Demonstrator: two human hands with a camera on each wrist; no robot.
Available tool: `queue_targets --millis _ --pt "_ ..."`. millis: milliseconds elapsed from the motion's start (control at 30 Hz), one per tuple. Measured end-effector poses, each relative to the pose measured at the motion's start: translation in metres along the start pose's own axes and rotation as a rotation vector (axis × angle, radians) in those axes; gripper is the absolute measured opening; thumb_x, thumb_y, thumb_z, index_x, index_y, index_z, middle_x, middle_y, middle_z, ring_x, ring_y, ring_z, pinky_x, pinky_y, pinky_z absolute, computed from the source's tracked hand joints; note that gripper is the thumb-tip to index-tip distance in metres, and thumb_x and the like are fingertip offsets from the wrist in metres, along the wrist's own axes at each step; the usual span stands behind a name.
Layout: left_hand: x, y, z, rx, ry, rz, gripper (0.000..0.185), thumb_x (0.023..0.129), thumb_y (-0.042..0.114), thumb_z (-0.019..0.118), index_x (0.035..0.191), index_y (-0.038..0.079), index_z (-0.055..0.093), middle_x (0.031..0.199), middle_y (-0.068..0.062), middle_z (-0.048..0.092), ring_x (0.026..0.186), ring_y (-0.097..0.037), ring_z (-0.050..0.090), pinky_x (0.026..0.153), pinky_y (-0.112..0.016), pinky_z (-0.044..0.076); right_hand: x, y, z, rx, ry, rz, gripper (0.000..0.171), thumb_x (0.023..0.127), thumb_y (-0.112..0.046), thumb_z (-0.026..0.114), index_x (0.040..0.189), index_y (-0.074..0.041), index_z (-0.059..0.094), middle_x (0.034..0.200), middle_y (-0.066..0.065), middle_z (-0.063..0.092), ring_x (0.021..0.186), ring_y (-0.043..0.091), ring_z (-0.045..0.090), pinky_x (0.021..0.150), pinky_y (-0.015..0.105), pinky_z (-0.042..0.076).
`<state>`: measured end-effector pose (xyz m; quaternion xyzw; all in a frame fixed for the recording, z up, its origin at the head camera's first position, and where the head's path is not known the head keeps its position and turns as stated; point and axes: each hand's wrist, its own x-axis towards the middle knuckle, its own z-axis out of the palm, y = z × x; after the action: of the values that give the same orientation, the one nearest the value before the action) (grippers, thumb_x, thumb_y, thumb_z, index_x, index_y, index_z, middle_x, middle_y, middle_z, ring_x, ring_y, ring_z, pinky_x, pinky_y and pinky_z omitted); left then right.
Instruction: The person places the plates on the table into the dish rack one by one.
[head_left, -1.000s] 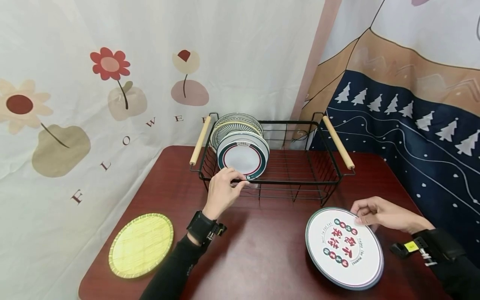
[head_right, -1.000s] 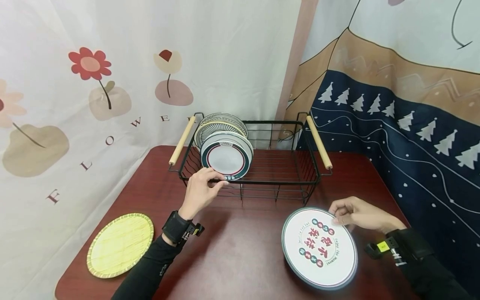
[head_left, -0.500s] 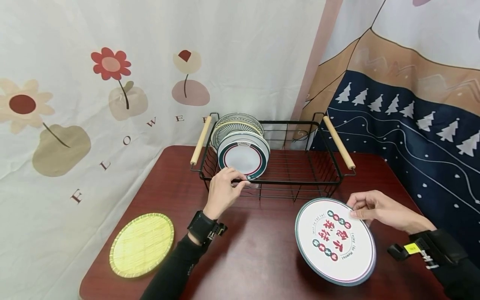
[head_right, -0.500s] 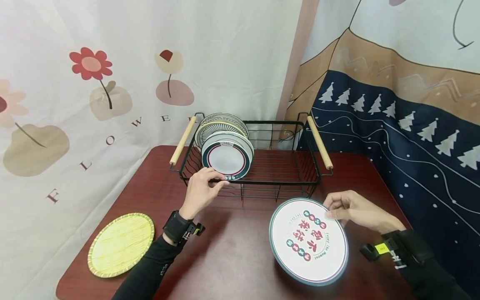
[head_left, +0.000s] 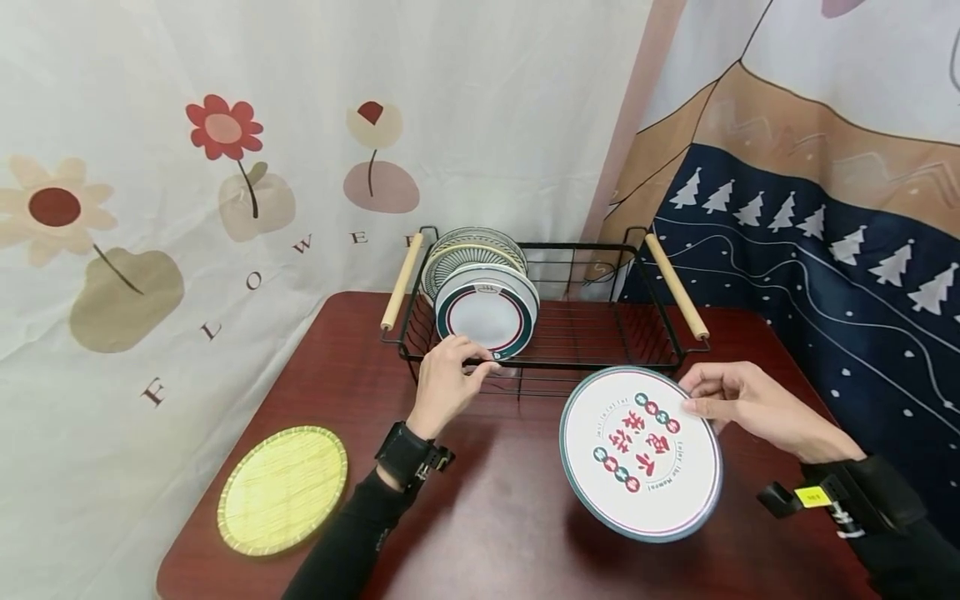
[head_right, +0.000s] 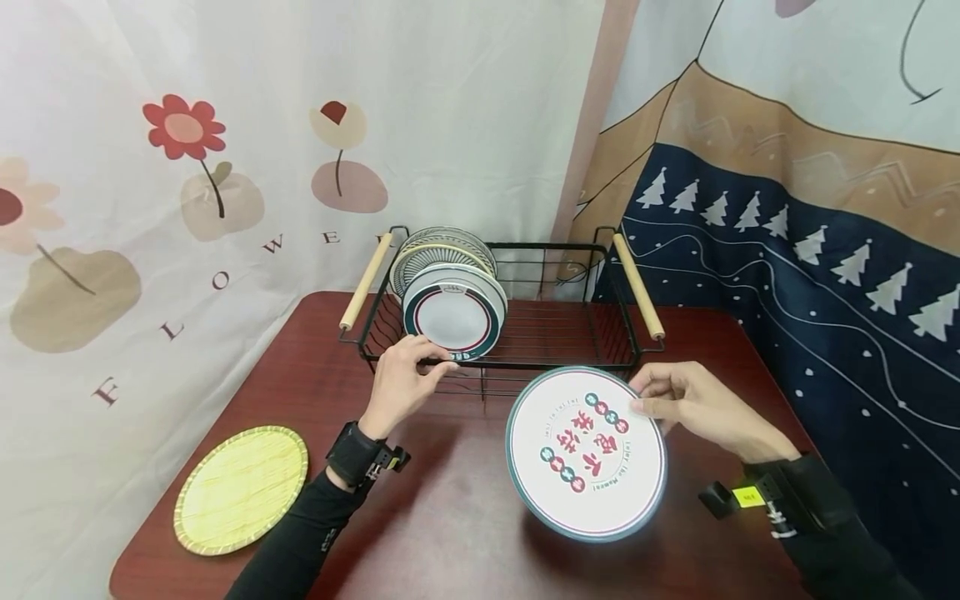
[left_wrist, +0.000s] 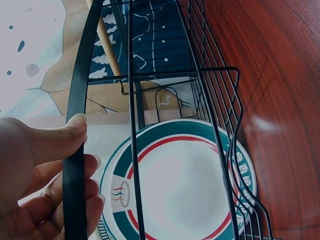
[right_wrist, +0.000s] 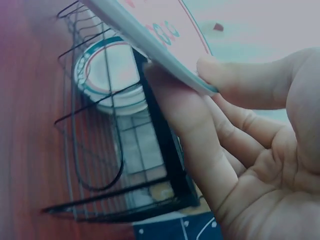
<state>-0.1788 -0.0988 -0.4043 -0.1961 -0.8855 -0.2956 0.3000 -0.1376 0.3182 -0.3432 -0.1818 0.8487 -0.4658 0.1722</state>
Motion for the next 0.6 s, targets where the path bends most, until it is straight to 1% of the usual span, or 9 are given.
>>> queue_targets --millis 100,233,467,600 --pt "0.0 0.0 0.0 -0.002 -0.008 0.002 0.008 0.083 0.025 0.086 0.085 0.02 0.079 0.078 0.004 0.066 0.07 -0.014 0.056 0.059 -0.029 0.044 0.006 -0.009 0.002 -0.019 0.088 -0.003 0.023 0.099 -0.018 0.068 0.115 -0.002 0.065 0.094 0.009 0.076 0.08 0.026 0.073 0.066 0.037 0.062" --pt "-0.001 -0.001 0.0 0.006 -0.004 -0.004 0.008 0.083 0.024 0.086 0.085 0.02 0.079 0.08 0.004 0.067 0.071 -0.015 0.057 0.059 -0.029 0.044 0.017 -0.022 0.005 -0.034 0.189 -0.031 0.025 0.098 -0.02 0.07 0.115 -0.002 0.066 0.094 0.007 0.075 0.079 0.024 0.071 0.066 0.034 0.062" --pt "-0.003 0.0 0.0 -0.021 -0.019 0.005 0.008 0.084 0.022 0.084 0.088 0.017 0.08 0.083 -0.002 0.07 0.072 -0.018 0.06 0.059 -0.031 0.046 0.041 -0.046 0.012 -0.048 0.308 -0.056 0.029 0.098 -0.026 0.071 0.116 -0.003 0.066 0.095 0.007 0.073 0.078 0.02 0.07 0.068 0.031 0.062" --pt "-0.002 0.001 -0.001 -0.034 -0.02 -0.009 0.009 0.084 0.022 0.085 0.089 0.016 0.08 0.084 -0.002 0.072 0.075 -0.022 0.064 0.06 -0.032 0.048 0.057 -0.061 0.013 -0.028 0.37 -0.057 0.028 0.097 -0.024 0.071 0.116 -0.004 0.066 0.094 0.005 0.074 0.077 0.017 0.069 0.067 0.03 0.061"
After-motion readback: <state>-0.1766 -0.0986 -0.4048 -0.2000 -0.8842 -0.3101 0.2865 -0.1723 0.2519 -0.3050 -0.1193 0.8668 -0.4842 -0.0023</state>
